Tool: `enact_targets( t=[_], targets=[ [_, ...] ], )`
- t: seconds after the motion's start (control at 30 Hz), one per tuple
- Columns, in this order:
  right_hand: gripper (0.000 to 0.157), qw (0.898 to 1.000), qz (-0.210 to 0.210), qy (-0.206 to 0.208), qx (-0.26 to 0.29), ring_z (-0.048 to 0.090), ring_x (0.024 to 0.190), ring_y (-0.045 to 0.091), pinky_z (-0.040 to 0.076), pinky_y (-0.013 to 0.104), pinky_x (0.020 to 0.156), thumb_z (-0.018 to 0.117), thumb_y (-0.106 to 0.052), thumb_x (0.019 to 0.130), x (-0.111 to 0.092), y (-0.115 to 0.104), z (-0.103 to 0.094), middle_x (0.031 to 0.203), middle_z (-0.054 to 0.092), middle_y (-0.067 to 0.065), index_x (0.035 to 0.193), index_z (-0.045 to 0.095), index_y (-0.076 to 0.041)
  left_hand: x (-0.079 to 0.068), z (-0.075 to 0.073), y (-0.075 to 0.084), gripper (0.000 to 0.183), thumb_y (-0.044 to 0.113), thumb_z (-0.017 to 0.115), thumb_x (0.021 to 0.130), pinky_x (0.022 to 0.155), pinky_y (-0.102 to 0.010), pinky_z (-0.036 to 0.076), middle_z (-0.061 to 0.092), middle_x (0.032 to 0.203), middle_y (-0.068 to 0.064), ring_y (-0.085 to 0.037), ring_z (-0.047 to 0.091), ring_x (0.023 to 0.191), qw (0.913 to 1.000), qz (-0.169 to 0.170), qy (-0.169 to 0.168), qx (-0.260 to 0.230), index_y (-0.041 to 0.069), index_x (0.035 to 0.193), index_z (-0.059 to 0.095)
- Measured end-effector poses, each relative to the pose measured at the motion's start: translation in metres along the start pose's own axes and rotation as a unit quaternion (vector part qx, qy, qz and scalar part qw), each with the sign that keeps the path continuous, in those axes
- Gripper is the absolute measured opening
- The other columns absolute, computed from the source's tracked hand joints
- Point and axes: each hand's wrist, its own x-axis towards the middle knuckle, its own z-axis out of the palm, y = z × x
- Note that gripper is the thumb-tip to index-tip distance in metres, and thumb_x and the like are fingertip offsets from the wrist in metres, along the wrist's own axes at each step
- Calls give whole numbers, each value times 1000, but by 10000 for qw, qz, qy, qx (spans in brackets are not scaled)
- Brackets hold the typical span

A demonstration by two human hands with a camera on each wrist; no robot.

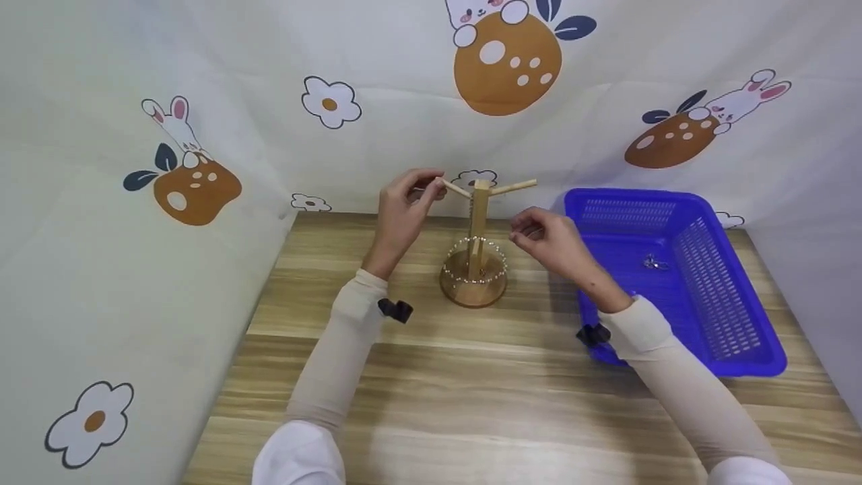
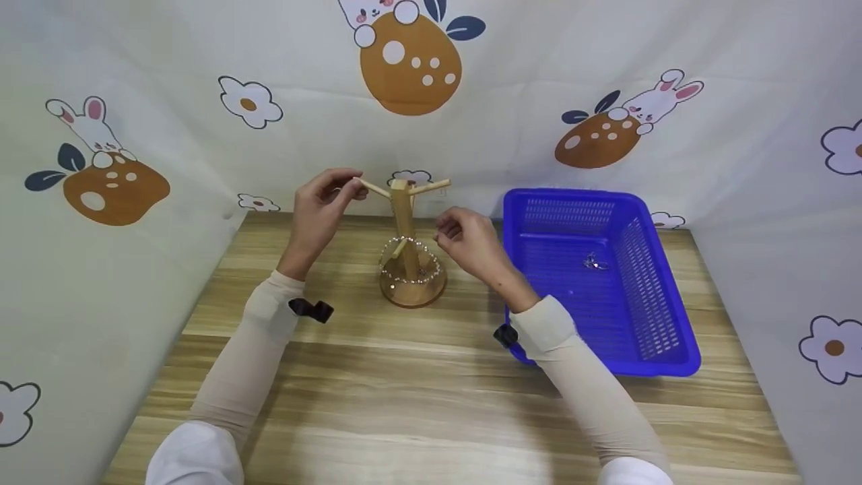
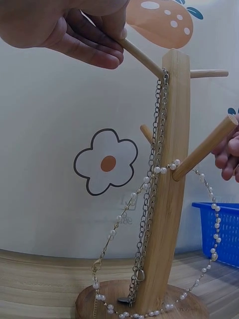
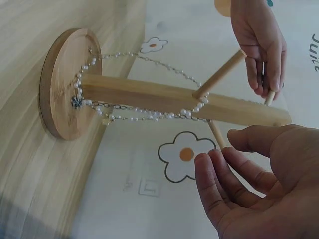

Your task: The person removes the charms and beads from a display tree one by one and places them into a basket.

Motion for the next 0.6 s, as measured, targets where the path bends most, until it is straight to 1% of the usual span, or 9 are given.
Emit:
enact_targets(
  t=[0.1, 0.17, 0.23, 0.43, 0.6],
  targets=[
    [19, 9999, -44, -110, 10, 75, 97, 32, 66, 28, 85, 75, -2, 96, 0, -2, 5, 107, 77, 22, 113, 72, 6, 0, 0, 0, 17, 3, 68, 104, 88, -32, 69, 76, 105, -21, -31, 78, 93, 10000, -7, 1, 2, -8, 115, 75],
    [21, 9998, -49, -201, -4, 75, 99, 33, 67, 38, 88, 76, -3, 96, 0, -2, 9, 110, 76, 22, 115, 72, 7, 0, 0, 0, 17, 4, 68, 104, 88, -32, 69, 76, 105, -21, -30, 78, 93, 10000, 1, -4, 47, -7, 115, 75],
    [24, 9995, -85, -299, -40, 75, 100, 35, 67, 45, 90, 76, -3, 96, 0, -3, 12, 112, 76, 23, 117, 71, 8, 0, -1, 1, 17, 4, 68, 104, 87, -32, 69, 77, 105, -20, -29, 79, 92, 9999, 19, -9, 102, -6, 115, 75],
    [25, 9982, -206, -538, -188, 75, 99, 36, 67, 48, 91, 77, -3, 95, 1, -7, 21, 112, 75, 24, 117, 71, 9, -1, -2, 0, 18, 5, 69, 104, 87, -31, 69, 76, 106, -20, -26, 79, 93, 9999, 101, -54, 117, -7, 116, 74],
    [22, 9980, -234, -541, -235, 75, 97, 37, 68, 48, 89, 76, 0, 94, 4, -8, 29, 108, 76, 25, 113, 72, 10, 0, -1, 0, 18, 4, 69, 104, 87, -31, 69, 76, 106, -20, -28, 79, 93, 9998, 130, -57, 101, -7, 116, 74]
  ],
)
